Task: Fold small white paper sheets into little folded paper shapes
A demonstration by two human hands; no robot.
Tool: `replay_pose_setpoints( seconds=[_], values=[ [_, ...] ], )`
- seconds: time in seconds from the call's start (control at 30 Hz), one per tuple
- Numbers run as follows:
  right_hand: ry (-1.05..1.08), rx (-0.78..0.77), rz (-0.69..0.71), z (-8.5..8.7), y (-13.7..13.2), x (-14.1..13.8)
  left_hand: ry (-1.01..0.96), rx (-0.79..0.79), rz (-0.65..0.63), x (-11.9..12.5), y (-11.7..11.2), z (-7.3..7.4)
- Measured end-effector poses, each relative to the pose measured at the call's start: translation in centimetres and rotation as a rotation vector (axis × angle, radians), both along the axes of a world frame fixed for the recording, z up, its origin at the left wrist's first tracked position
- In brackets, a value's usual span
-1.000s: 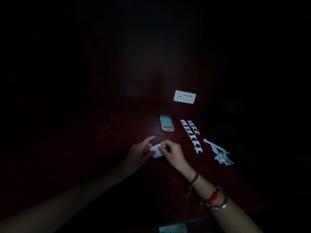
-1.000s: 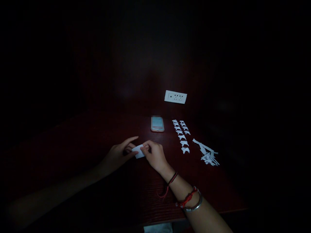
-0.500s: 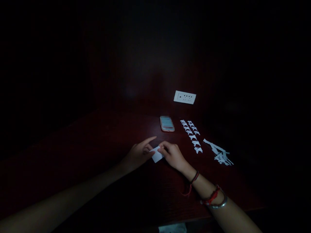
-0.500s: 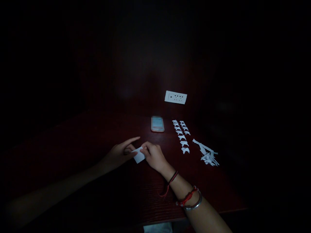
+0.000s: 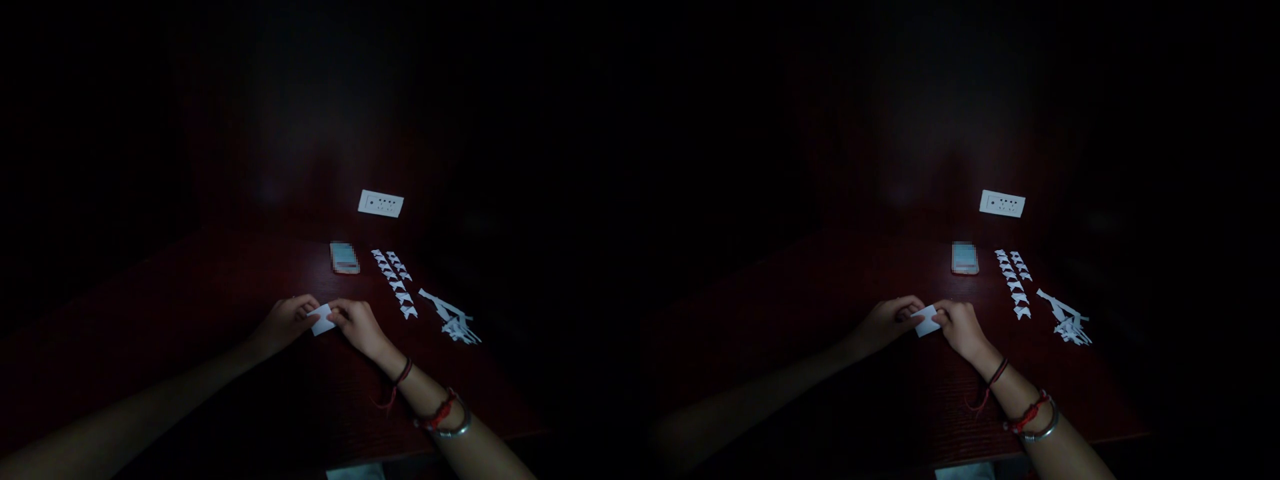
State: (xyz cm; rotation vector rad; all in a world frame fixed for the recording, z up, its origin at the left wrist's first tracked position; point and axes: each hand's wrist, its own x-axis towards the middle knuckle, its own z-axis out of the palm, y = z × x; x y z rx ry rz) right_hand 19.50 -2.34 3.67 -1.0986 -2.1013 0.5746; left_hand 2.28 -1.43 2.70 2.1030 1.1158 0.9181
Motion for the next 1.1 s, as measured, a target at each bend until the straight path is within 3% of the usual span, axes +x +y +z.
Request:
replay_pose_setpoints(
  seconds=[0.2, 0.53, 0.67, 0.9, 1.1],
  values=[
    [-0.032, 0.016, 0.004, 0.4, -0.3, -0.1, 0.066, 0.02, -0.008, 0.3, -0.1, 0.3],
    [-0.025, 0.1, -0.052, 0.6, -0.3, -0.5, 0.15, 0.292, 0.036, 0.7, -0.9, 0.5],
    [-0.002, 0.069, -0.11, 0.4, -0.1, -0.5, 0.165, 0.288, 0.082, 0.8, -0.8, 0.6],
    [0.122, -0.128, 0.007, -0.6, 0.7, 0.0, 0.128, 0.27, 0.115, 0.2, -0.6, 0.5],
    [-0.035, -0.017, -0.042, -0.3, 0.2, -0.1, 0.095, 0.279, 0.13, 0.3, -0.4, 0.2]
  ],
)
